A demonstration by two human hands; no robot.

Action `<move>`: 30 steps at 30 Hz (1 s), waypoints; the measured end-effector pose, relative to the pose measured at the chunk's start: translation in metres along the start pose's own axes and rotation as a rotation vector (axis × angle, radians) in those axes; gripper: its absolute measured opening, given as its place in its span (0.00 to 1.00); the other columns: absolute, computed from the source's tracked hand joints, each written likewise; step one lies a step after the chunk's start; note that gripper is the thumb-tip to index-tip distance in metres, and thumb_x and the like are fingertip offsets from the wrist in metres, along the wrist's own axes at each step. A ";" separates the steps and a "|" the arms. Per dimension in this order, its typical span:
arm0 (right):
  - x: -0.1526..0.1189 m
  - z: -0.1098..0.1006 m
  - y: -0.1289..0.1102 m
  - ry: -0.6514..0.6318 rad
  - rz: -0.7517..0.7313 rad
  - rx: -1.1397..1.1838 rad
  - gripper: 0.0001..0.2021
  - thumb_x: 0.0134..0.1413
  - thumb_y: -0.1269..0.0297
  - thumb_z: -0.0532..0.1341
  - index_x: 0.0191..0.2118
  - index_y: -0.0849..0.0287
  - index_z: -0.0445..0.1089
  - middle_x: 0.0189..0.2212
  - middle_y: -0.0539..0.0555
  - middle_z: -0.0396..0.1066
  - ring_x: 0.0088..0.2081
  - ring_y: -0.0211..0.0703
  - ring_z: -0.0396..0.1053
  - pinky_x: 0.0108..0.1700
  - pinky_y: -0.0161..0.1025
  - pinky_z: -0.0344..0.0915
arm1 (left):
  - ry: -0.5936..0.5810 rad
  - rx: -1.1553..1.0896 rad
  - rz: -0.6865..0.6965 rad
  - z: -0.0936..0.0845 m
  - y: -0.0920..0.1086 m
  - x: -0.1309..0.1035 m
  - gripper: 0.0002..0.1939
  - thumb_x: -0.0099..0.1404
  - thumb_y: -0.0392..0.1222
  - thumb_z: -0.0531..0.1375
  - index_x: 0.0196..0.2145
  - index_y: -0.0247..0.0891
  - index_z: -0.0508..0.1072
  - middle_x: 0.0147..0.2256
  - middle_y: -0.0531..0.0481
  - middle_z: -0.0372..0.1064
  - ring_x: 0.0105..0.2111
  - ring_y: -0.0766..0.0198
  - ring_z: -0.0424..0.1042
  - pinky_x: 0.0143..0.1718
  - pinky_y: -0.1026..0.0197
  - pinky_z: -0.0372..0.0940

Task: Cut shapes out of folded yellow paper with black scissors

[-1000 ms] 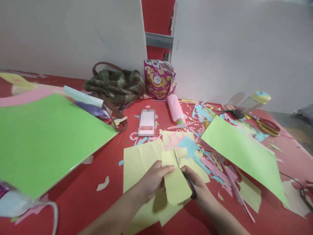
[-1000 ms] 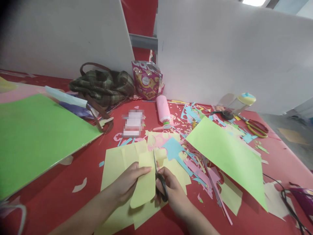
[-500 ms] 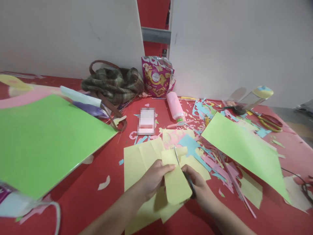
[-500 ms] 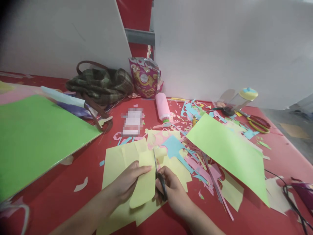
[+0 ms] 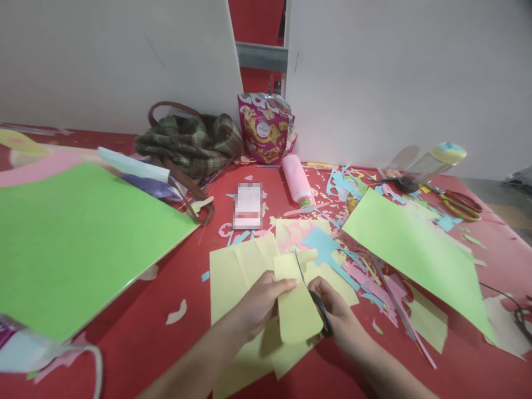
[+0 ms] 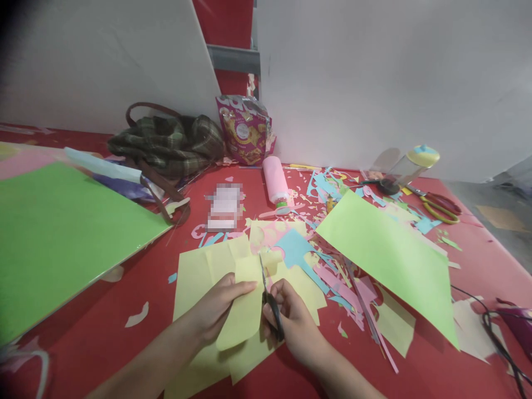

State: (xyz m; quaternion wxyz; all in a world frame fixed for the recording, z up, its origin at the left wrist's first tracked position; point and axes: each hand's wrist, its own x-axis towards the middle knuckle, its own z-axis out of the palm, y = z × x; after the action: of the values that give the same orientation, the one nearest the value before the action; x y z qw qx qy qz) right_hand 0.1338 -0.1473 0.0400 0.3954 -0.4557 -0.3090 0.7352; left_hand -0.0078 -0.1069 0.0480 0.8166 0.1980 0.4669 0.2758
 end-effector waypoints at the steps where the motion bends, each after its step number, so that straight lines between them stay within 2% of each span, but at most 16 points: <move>1: 0.000 0.000 -0.001 -0.008 0.005 0.006 0.15 0.42 0.59 0.62 0.27 0.57 0.52 0.16 0.41 0.57 0.14 0.28 0.56 0.15 0.26 0.50 | 0.010 -0.007 -0.007 0.000 0.000 0.000 0.12 0.47 0.40 0.61 0.27 0.35 0.61 0.19 0.54 0.64 0.21 0.64 0.67 0.23 0.64 0.58; 6: 0.000 0.001 -0.003 -0.004 0.033 0.014 0.16 0.42 0.60 0.62 0.26 0.57 0.51 0.15 0.40 0.57 0.13 0.27 0.54 0.15 0.25 0.49 | 0.054 -0.008 -0.029 -0.002 -0.002 0.001 0.13 0.49 0.40 0.60 0.27 0.36 0.57 0.20 0.55 0.63 0.21 0.65 0.67 0.25 0.63 0.60; 17: 0.003 0.003 0.002 0.029 -0.043 0.020 0.18 0.41 0.57 0.62 0.27 0.55 0.49 0.12 0.38 0.58 0.09 0.27 0.54 0.11 0.24 0.49 | 0.020 -0.003 -0.022 -0.003 -0.002 0.002 0.13 0.48 0.41 0.61 0.26 0.36 0.59 0.19 0.55 0.64 0.21 0.65 0.67 0.25 0.63 0.60; 25: 0.006 -0.006 -0.001 0.144 -0.135 0.049 0.15 0.46 0.57 0.58 0.30 0.54 0.49 0.16 0.41 0.59 0.12 0.27 0.54 0.13 0.25 0.48 | -0.068 -0.027 0.003 -0.001 0.001 -0.001 0.10 0.50 0.40 0.60 0.22 0.35 0.60 0.19 0.54 0.66 0.21 0.65 0.68 0.28 0.61 0.62; 28: 0.007 -0.009 -0.004 0.215 -0.163 0.081 0.13 0.48 0.58 0.58 0.30 0.54 0.49 0.19 0.43 0.61 0.15 0.28 0.55 0.15 0.25 0.49 | -0.049 -0.033 -0.015 0.000 0.002 -0.002 0.10 0.49 0.40 0.61 0.25 0.34 0.63 0.21 0.52 0.68 0.24 0.63 0.70 0.31 0.60 0.62; 30: 0.007 -0.010 -0.006 0.248 -0.170 0.100 0.13 0.48 0.59 0.58 0.30 0.54 0.49 0.20 0.44 0.60 0.16 0.28 0.55 0.16 0.26 0.49 | -0.082 -0.019 -0.001 0.001 0.003 -0.003 0.09 0.49 0.39 0.61 0.27 0.33 0.66 0.23 0.50 0.69 0.26 0.61 0.70 0.33 0.59 0.62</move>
State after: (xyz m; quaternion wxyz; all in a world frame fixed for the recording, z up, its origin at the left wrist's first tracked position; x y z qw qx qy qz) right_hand 0.1427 -0.1380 0.0380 0.5137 -0.4950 -0.2580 0.6515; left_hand -0.0094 -0.1067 0.0523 0.8371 0.2011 0.4302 0.2716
